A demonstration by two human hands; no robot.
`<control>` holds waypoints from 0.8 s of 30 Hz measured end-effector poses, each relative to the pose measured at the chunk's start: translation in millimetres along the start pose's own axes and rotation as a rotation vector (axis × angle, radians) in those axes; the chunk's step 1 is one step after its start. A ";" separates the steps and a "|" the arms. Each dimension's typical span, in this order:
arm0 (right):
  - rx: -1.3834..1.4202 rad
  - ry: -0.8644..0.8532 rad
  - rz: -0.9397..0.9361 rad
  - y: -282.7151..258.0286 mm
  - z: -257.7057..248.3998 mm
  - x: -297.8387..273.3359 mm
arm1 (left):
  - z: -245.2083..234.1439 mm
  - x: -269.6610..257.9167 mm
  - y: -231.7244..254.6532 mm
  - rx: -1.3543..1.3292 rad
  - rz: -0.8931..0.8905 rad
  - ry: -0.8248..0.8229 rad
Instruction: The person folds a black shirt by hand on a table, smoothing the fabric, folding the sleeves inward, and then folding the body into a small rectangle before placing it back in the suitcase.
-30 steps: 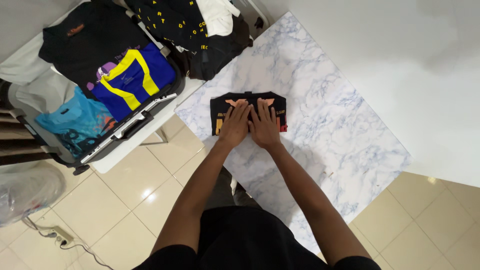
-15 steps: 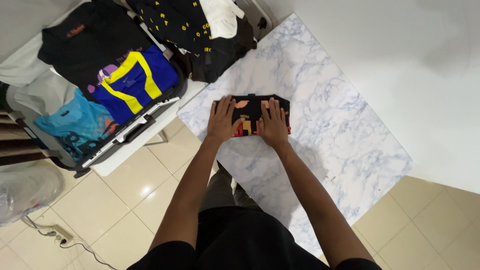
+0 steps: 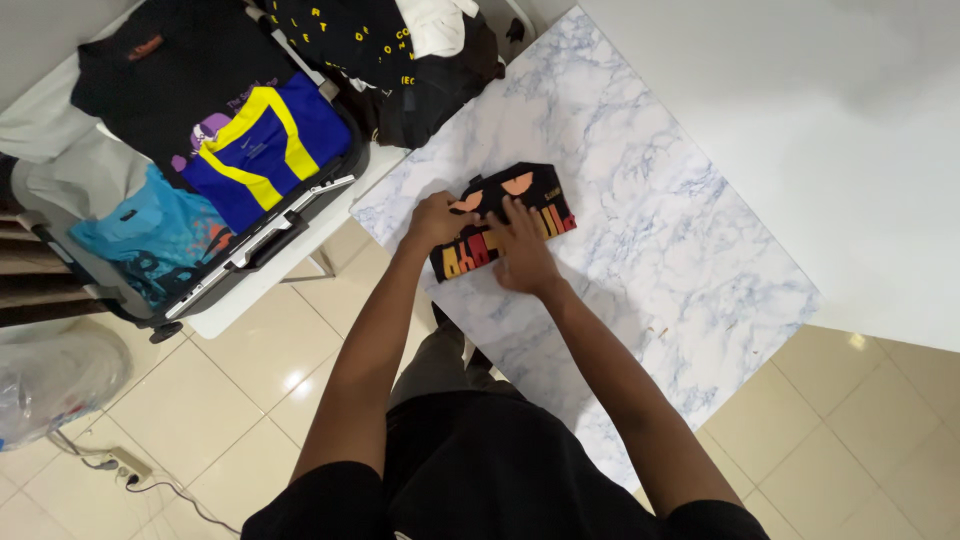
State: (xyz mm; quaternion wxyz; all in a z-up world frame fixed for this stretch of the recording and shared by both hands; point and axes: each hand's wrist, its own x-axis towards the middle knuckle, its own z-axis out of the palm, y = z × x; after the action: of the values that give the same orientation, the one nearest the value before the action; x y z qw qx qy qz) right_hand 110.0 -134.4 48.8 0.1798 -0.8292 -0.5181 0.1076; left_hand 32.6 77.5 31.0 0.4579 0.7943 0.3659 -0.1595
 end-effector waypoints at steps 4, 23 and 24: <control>0.039 -0.123 -0.082 -27.9 -6.9 -9.3 | 3.9 -8.4 -21.9 -0.317 -0.011 -0.101; 1.564 0.246 0.677 -33.7 -8.1 -17.4 | 29.7 -117.7 19.8 -0.534 0.614 0.578; 1.563 0.247 0.682 -29.3 -4.6 -23.1 | 34.5 -122.6 19.4 -0.448 0.586 0.536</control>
State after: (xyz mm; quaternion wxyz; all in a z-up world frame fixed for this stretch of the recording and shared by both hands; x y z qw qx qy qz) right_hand 77.4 -144.3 64.9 0.7121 -0.5835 0.0052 0.3904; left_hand -34.0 -11.1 96.8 0.5334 0.7589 0.2569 0.2713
